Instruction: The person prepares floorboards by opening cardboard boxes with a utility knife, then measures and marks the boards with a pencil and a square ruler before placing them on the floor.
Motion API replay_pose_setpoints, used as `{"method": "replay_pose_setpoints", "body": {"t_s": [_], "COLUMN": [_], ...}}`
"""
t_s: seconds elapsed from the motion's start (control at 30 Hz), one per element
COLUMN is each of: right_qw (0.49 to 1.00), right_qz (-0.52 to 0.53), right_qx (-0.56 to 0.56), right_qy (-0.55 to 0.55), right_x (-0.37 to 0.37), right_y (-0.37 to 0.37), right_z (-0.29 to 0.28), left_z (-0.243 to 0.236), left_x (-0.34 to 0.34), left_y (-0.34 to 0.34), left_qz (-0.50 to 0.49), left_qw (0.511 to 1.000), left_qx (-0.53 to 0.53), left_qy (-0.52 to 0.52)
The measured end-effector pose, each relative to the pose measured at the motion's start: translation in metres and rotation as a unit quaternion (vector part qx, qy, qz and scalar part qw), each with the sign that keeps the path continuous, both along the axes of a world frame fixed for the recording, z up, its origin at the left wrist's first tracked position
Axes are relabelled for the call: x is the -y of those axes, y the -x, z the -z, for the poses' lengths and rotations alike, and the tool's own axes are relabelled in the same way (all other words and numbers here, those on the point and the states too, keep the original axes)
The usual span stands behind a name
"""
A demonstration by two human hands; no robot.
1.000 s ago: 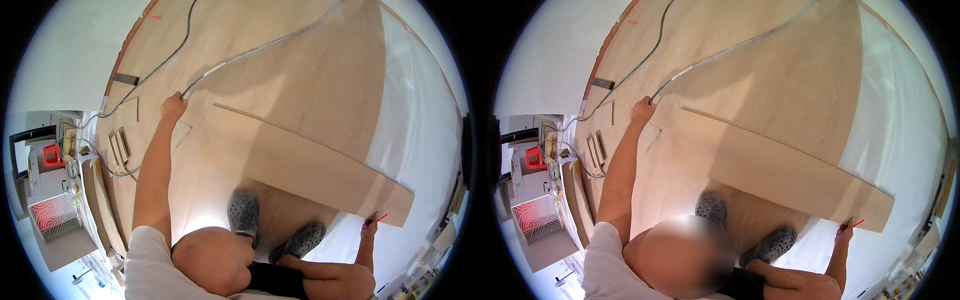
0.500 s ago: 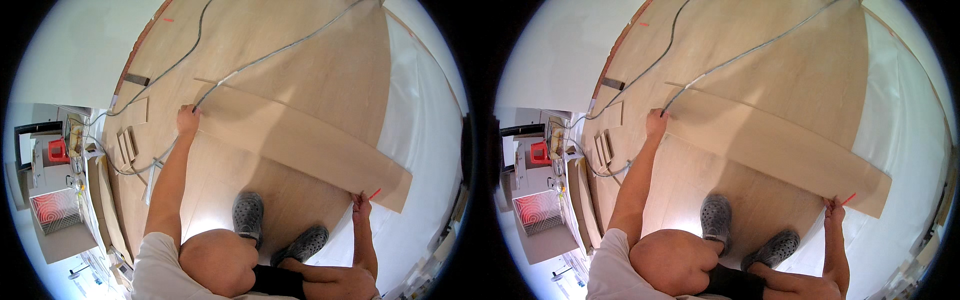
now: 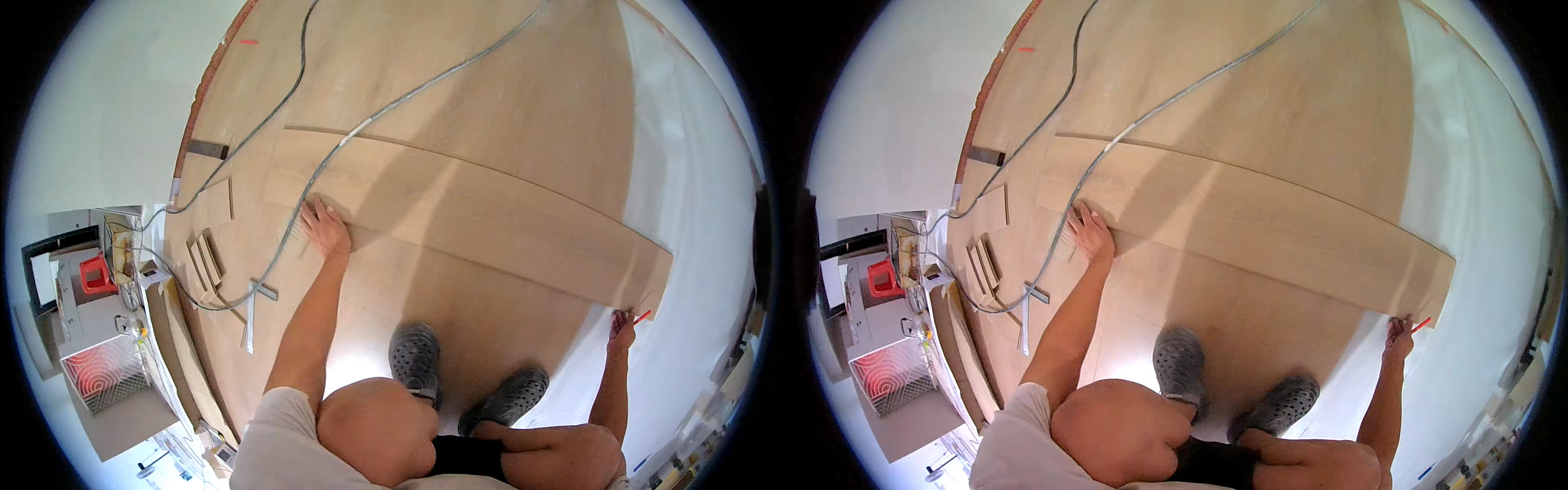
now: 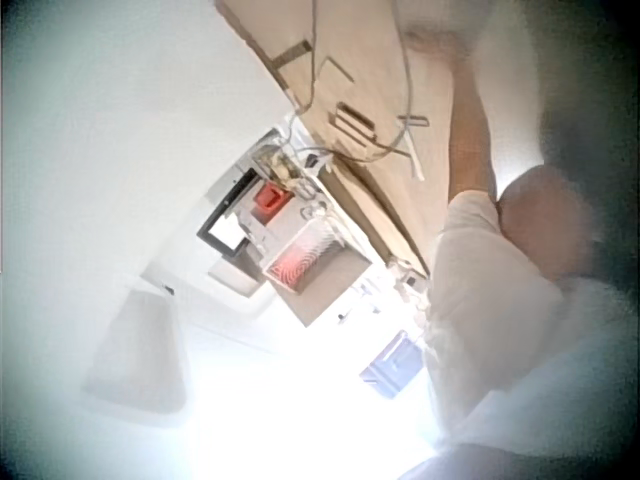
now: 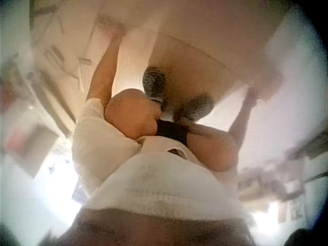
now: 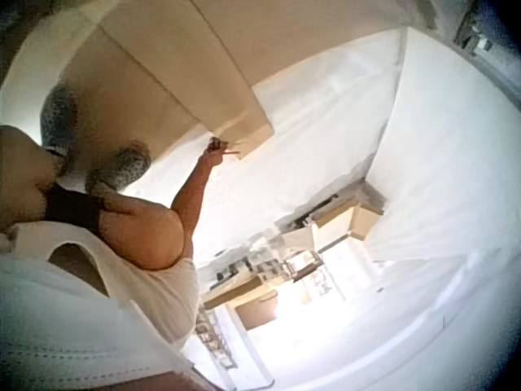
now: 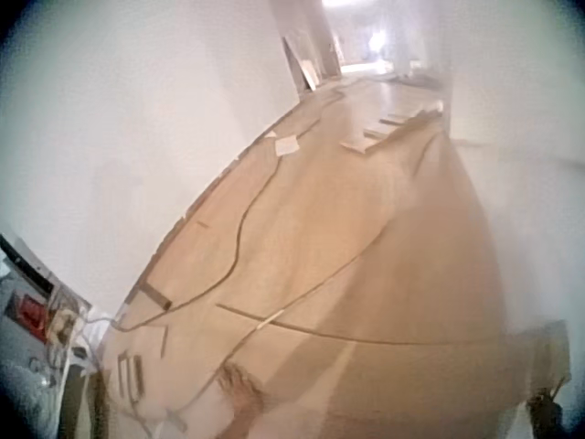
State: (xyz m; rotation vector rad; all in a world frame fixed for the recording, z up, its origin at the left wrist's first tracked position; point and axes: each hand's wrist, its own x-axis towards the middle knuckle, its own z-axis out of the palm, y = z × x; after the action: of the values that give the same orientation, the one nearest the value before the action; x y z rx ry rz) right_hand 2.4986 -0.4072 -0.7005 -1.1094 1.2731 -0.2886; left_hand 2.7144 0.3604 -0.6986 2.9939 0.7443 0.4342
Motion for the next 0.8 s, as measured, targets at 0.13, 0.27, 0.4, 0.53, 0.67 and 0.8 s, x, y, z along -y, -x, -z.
{"method": "replay_pose_setpoints", "body": {"t_s": [0.13,0.27,0.4,0.53,0.67,0.8], "right_qw": [0.997,0.995,0.998,1.0,0.999,0.999], "right_qz": [-0.029,-0.061,-0.068,-0.015,0.023,0.025], "right_qx": [0.059,0.06,0.013,-0.003,-0.033,-0.021], "right_qy": [-0.035,-0.05,0.009,-0.005,-0.01,-0.027], "right_x": [-0.006,-0.038,-0.024,-0.039,-0.036,-0.033], "right_y": [0.01,0.013,0.026,0.008,0.009,0.012], "right_z": [0.001,-0.014,-0.009,-0.019,-0.02,-0.019], "left_z": [0.001,0.0,0.001,-0.004,-0.005,-0.006], "left_x": [0.011,0.0,0.005,0.002,0.001,0.004], "left_y": [-0.01,-0.02,-0.028,-0.028,-0.026,-0.028], "left_qz": [-0.004,-0.013,-0.002,-0.022,-0.019,-0.035], "left_qw": [0.998,0.997,0.995,0.996,0.995,0.994], "left_qx": [0.034,0.051,0.062,0.044,0.047,0.042], "left_qy": [0.044,0.054,0.075,0.078,0.083,0.099]}}
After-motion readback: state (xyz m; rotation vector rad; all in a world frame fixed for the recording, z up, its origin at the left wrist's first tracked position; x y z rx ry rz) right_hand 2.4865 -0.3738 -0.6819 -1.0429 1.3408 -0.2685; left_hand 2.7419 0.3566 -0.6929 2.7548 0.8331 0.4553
